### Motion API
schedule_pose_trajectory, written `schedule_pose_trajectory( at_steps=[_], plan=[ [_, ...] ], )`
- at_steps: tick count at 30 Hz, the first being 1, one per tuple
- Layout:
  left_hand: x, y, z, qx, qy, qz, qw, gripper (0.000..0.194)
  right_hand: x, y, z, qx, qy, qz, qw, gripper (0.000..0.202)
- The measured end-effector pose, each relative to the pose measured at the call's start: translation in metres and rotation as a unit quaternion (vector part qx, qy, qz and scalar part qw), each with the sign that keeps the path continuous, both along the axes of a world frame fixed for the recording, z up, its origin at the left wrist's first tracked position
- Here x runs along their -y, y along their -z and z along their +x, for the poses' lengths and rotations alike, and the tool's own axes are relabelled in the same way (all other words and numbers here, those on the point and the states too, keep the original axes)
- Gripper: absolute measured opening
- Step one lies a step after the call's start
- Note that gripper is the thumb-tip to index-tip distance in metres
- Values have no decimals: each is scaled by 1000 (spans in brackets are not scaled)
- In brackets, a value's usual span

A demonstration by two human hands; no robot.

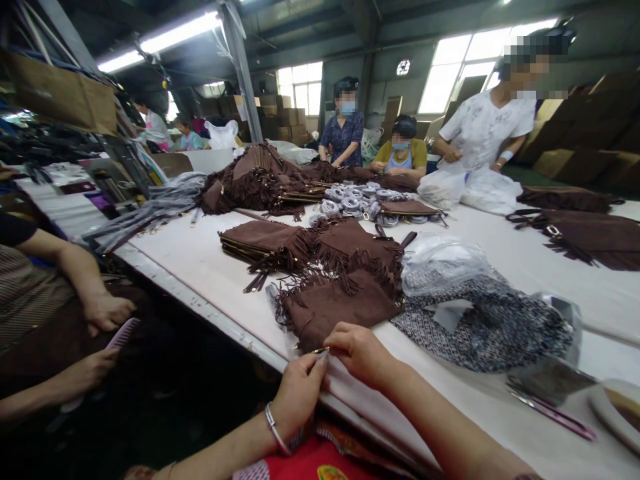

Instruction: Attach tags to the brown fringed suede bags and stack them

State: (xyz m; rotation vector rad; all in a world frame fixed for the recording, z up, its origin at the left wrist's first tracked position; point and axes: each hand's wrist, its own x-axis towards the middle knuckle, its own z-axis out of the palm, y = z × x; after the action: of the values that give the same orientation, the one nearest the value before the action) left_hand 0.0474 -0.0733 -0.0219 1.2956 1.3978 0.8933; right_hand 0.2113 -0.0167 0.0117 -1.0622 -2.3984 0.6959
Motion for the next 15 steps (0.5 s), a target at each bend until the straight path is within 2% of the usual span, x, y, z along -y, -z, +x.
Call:
schedule_pose_trajectory(
  at_steps=[6,8,11,15],
  plan=[
    [4,-2,7,68,-8,-98,993,27,0,1,-2,124,-72,94,985,17],
    [4,-3,6,31,4,-72,997,27,-2,0,-4,160,-88,122,976,12],
    [0,2,-2,-58,20,6,998,30,-4,-3,-8,199,-122,152,960,4],
    [-16,16,-13,-102,31,25,994,35,-7,-4,-11,224,-122,207,944,4]
  ],
)
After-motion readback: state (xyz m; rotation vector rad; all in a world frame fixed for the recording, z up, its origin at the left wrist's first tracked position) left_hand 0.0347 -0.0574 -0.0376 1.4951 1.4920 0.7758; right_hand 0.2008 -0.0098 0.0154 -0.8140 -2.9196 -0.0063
